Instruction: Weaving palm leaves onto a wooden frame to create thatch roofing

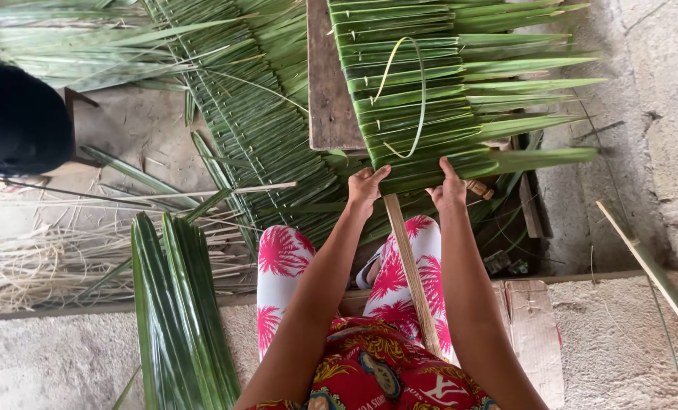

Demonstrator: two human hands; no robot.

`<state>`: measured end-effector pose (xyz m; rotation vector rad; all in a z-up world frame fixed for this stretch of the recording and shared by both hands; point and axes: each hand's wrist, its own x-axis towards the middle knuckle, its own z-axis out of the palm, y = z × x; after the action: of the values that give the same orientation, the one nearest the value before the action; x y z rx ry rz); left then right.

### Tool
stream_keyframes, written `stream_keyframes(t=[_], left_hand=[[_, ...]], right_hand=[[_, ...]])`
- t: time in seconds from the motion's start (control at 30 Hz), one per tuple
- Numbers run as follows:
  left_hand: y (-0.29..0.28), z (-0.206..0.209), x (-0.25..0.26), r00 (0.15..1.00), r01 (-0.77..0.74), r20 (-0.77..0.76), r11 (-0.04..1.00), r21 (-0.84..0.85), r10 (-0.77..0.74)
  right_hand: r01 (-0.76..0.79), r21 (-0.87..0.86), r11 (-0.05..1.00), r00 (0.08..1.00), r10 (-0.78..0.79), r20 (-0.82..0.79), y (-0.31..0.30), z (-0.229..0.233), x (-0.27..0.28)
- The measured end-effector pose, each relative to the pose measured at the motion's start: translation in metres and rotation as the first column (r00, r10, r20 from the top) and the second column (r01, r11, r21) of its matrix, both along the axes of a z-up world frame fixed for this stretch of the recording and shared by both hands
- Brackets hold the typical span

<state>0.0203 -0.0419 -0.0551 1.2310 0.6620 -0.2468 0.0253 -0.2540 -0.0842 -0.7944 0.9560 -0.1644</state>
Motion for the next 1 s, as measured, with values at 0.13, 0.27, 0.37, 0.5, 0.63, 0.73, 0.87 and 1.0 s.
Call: stream_keyframes(t=[0.13, 0.27, 0.37, 0.5, 0.63, 0.73, 0.87, 1.0], left_hand=[[-0.004, 0.028, -0.006, 0.984, 0.174, -0.012, 0.932, 0.317, -0.179], [-0.006, 0.054, -0.016, 0.982, 0.175, 0.002, 0.921, 0.347, -0.187], [-0.010, 0.060, -0.024, 0.982, 0.146, 0.066, 0.930, 0.337, -0.178], [-0.015, 0.074, -0.028, 0.986, 0.099, 0.095, 0.935, 0.339, -0.139], [-0.016, 0.104, -0.027, 0.982, 0.114, 0.113, 0.947, 0.302, -0.154], [-0.011, 0.087, -0.025, 0.977, 0.141, 0.110, 0.941, 0.309, -0.182], [-0.006, 0.078, -0.019, 0.973, 0.153, 0.118, 0.938, 0.311, -0.198], [0.007, 0.059, 0.004, 0.981, 0.162, 0.063, 0.951, 0.262, -0.185]], right_hand=[[0.137, 0.089, 0.987, 0.987, -0.144, 0.077, 0.035, 0.066, -0.026], [0.261, 0.160, 0.952, 0.962, -0.270, 0.036, 0.007, -0.047, -0.029], [0.262, 0.123, 0.957, 0.963, -0.268, 0.028, 0.012, -0.025, -0.029], [0.245, 0.022, 0.969, 0.968, -0.245, 0.059, -0.003, -0.041, -0.014], [0.287, -0.069, 0.956, 0.957, -0.289, -0.021, 0.014, -0.019, -0.043], [0.421, -0.011, 0.907, 0.907, -0.421, 0.015, 0.032, -0.002, -0.048], [0.461, 0.009, 0.887, 0.887, -0.461, 0.027, 0.043, 0.005, -0.045], [0.473, 0.014, 0.881, 0.881, -0.473, 0.019, 0.047, 0.011, -0.045]])
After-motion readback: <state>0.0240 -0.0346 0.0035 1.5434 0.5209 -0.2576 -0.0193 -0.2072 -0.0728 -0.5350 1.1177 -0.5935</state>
